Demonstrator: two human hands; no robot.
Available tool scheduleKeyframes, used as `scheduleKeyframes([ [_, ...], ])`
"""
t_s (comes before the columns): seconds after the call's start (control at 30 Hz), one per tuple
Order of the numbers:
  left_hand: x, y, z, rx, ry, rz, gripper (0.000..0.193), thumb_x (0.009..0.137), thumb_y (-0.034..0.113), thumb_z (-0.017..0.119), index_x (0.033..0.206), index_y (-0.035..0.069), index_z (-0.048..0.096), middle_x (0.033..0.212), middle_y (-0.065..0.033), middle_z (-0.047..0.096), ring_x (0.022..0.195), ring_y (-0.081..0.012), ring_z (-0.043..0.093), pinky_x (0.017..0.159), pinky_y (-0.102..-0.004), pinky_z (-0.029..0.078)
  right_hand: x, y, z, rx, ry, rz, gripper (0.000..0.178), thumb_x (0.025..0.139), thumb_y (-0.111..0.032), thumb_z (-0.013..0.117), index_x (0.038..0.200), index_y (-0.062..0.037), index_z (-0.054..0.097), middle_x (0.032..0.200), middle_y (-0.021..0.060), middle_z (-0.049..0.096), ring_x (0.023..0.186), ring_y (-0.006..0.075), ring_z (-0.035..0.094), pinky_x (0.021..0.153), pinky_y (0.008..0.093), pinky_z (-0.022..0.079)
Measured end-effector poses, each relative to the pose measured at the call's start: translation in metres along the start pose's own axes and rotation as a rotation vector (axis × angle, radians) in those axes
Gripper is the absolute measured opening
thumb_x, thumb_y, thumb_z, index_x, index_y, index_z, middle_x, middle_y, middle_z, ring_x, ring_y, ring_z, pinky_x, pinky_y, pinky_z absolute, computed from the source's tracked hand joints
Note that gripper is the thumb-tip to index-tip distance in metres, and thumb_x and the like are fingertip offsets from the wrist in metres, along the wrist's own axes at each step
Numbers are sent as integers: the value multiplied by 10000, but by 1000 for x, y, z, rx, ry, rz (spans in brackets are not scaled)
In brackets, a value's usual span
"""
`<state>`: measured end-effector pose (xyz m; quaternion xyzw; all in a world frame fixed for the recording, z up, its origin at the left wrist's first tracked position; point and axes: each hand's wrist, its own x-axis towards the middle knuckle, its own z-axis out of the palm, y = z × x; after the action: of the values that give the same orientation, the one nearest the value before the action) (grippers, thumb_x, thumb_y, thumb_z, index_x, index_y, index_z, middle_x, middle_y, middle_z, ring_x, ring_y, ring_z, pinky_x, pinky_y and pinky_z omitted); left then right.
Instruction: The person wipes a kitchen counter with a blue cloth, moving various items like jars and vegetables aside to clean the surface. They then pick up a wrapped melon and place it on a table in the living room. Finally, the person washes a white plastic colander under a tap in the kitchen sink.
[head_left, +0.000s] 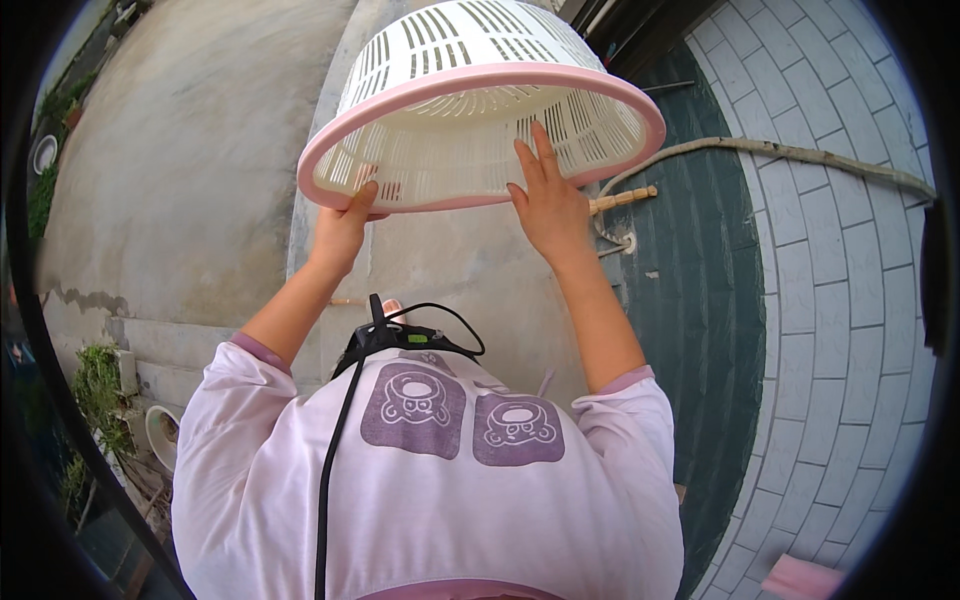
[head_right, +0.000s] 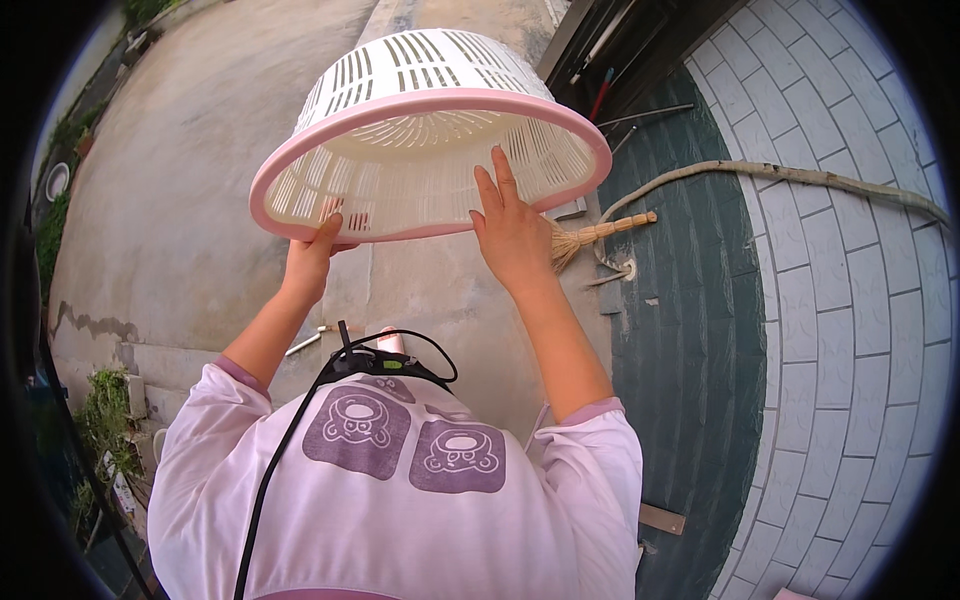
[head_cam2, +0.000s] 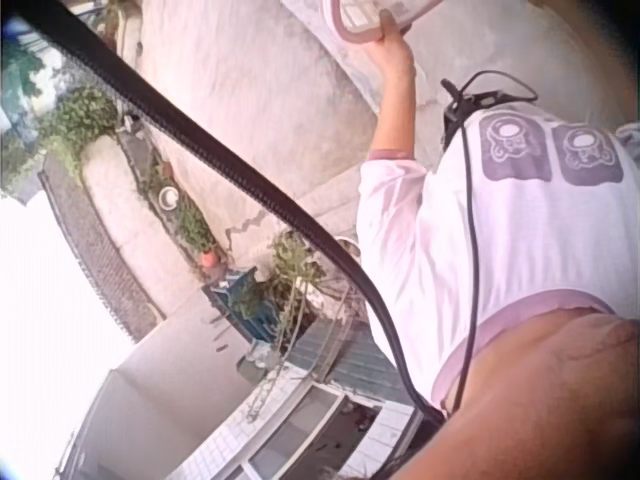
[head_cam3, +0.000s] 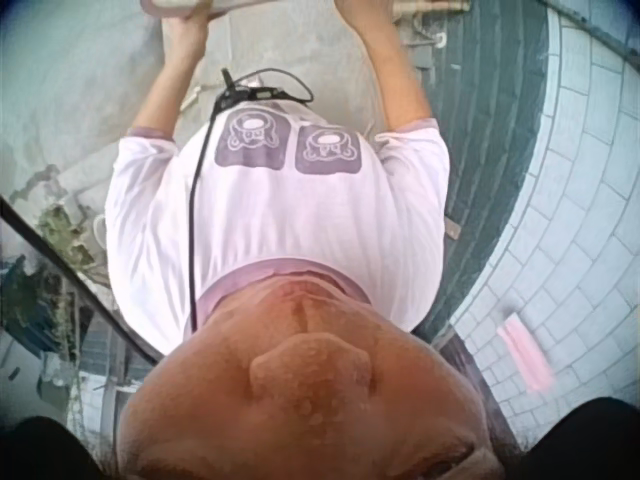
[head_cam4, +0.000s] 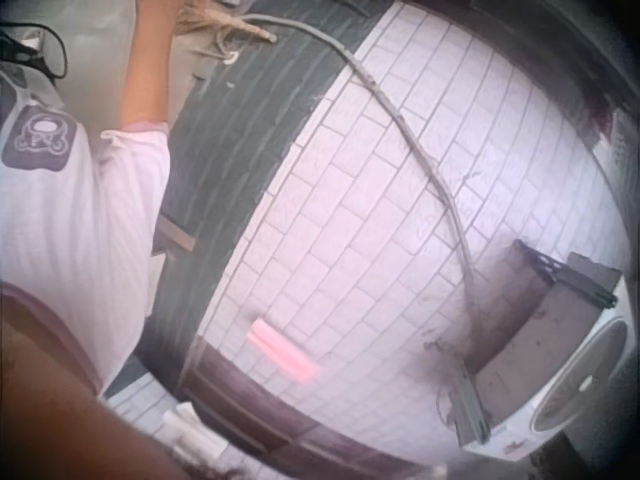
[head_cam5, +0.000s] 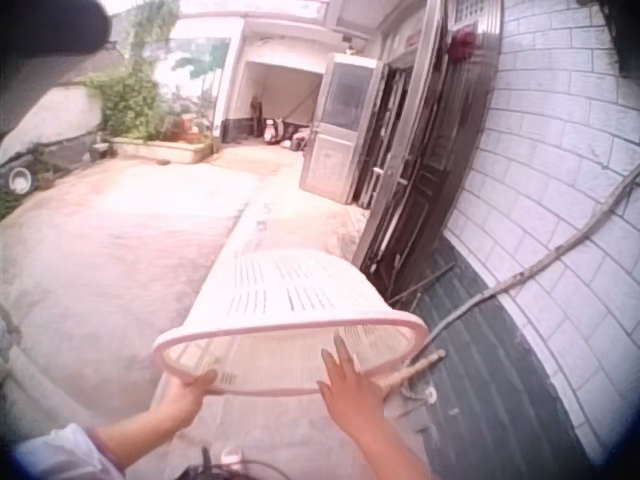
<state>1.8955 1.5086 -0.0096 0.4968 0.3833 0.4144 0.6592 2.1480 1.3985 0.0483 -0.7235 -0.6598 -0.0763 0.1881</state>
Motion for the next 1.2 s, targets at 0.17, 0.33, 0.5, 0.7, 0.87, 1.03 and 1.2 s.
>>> scheduleKeyframes([
  [0.17, 73, 18, 6, 55, -61, 78, 430, 920, 256, 599, 1250, 4, 489, 1153, -111, 585, 983, -220, 615, 808, -359, 553, 80, 27, 12, -222, -242, 31, 496, 816, -209, 654, 1265, -84, 483, 1466, 104, 345, 813, 279, 652, 660, 400, 531],
  [0.33, 126, 17, 3, 152, -5, 102, 431, 923, 268, 596, 1246, 3, 490, 1155, -107, 583, 1017, -219, 601, 813, -356, 554, 105, 49, 40, -11, -242, -92, 392, 838, -217, 636, 1194, -78, 550, 1362, 110, 471, 1017, 289, 598, 822, 416, 489],
  [0.5, 174, 8, 5, 137, 119, 170, 421, 931, 264, 583, 1243, -2, 485, 1167, -110, 573, 1026, -215, 596, 816, -355, 553, 140, 91, 81, 582, -210, -71, 351, 863, -250, 634, 1165, -75, 594, 1247, 93, 579, 1109, 263, 561, 935, 392, 431],
  [0.7, 222, 21, 18, 175, 379, 227, 403, 941, 249, 566, 1241, -8, 484, 1138, -107, 590, 980, -210, 616, 833, -348, 541, 217, 146, 105, 1398, -479, 454, 372, 903, -254, 618, 1172, 1, 590, 1117, 88, 644, 983, 162, 606, 924, 298, 428],
  [0.87, 231, 27, 6, 142, 587, 252, 380, 930, 245, 586, 1222, 12, 513, 1109, -95, 608, 947, -203, 632, 817, -346, 543, 301, 178, 84, 1369, -587, 15, 327, 925, -209, 583, 1155, 22, 599, 1043, 107, 668, 943, 167, 618, 880, 277, 452],
  [1.03, 219, 18, -28, 147, 763, 262, 391, 924, 235, 595, 1234, 17, 503, 1130, -96, 600, 963, -208, 633, 805, -344, 547, 367, 199, 109, 2184, -373, -267, 459, 956, -356, 500, 1240, 3, 534, 1193, 207, 593, 995, 248, 620, 909, 347, 462],
  [1.2, 217, 11, -67, 114, 848, 239, 398, 926, 214, 591, 1255, 18, 481, 1146, -92, 590, 989, -207, 623, 819, -345, 548, 314, 163, 282, 160, -1001, -107, 510, 836, -421, 632, 1216, -85, 576, 1186, 116, 616, 1065, 261, 595, 945, 439, 421],
])
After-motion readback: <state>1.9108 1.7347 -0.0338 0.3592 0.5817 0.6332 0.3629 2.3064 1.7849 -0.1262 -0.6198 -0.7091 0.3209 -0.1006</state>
